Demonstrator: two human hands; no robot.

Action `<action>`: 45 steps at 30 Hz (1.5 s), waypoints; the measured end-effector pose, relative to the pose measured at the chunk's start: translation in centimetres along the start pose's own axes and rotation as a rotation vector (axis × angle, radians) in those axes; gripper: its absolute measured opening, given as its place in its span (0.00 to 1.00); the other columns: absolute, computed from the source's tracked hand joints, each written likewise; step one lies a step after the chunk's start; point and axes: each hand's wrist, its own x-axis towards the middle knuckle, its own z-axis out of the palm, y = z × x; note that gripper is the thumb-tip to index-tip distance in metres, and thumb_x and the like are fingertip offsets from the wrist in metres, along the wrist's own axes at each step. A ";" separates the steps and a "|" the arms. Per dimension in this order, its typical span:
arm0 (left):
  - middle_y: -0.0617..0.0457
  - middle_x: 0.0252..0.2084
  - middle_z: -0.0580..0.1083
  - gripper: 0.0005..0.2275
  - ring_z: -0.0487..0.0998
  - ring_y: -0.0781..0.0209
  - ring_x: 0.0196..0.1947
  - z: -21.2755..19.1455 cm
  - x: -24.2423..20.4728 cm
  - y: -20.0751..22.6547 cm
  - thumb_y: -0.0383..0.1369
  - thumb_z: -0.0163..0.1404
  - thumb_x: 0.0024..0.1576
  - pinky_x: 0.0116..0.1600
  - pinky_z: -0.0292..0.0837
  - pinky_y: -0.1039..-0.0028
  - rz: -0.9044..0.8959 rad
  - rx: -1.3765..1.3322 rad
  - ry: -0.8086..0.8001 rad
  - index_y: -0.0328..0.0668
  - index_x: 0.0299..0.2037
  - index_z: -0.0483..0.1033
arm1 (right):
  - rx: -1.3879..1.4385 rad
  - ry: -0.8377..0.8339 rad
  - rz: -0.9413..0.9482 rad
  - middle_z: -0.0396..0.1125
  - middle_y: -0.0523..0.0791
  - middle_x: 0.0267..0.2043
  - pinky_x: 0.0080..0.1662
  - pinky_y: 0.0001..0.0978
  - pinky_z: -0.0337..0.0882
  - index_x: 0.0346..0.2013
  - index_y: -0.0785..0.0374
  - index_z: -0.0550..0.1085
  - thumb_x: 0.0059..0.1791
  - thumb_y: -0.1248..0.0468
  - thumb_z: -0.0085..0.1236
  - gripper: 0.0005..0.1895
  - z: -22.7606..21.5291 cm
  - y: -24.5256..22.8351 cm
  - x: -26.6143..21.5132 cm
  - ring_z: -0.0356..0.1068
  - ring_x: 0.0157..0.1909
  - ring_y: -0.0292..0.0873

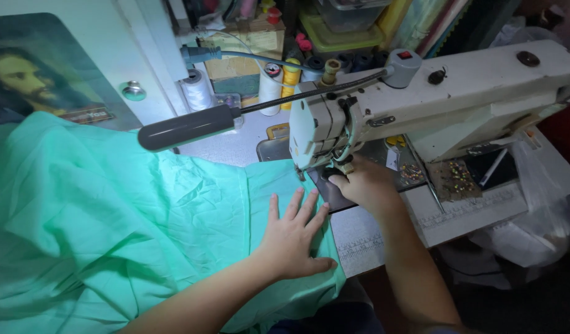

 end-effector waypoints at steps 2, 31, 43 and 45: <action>0.41 0.79 0.43 0.50 0.37 0.34 0.76 0.5 0.0 -0.3 0.69 0.49 0.47 0.66 0.29 0.22 0.010 0.004 0.021 0.49 0.75 0.49 | -0.052 0.233 -0.181 0.72 0.41 0.53 0.49 0.46 0.71 0.52 0.51 0.76 0.47 0.43 0.58 0.24 2.3 1.8 1.1 0.72 0.54 0.53; 0.42 0.79 0.41 0.50 0.36 0.35 0.77 0.8 0.1 -0.3 0.72 0.46 0.48 0.66 0.28 0.23 0.005 0.019 0.029 0.50 0.75 0.49 | -0.243 -0.030 0.122 0.68 0.50 0.41 0.38 0.45 0.70 0.42 0.63 0.75 0.48 0.68 0.46 0.11 -6.5 11.8 -2.0 0.71 0.41 0.53; 0.43 0.79 0.39 0.49 0.35 0.37 0.77 0.0 0.1 0.0 0.71 0.46 0.49 0.67 0.28 0.24 -0.011 0.021 -0.026 0.51 0.76 0.47 | -0.390 -0.051 0.057 0.70 0.47 0.32 0.34 0.43 0.71 0.30 0.63 0.76 0.48 0.66 0.45 0.10 -6.1 11.7 -1.4 0.72 0.34 0.50; 0.42 0.79 0.39 0.49 0.34 0.37 0.77 0.0 0.1 0.0 0.71 0.47 0.49 0.67 0.27 0.23 -0.015 0.014 -0.038 0.51 0.76 0.47 | -0.301 -0.031 0.073 0.66 0.45 0.29 0.31 0.41 0.64 0.28 0.63 0.74 0.50 0.65 0.42 0.12 -5.8 12.4 -1.2 0.68 0.32 0.48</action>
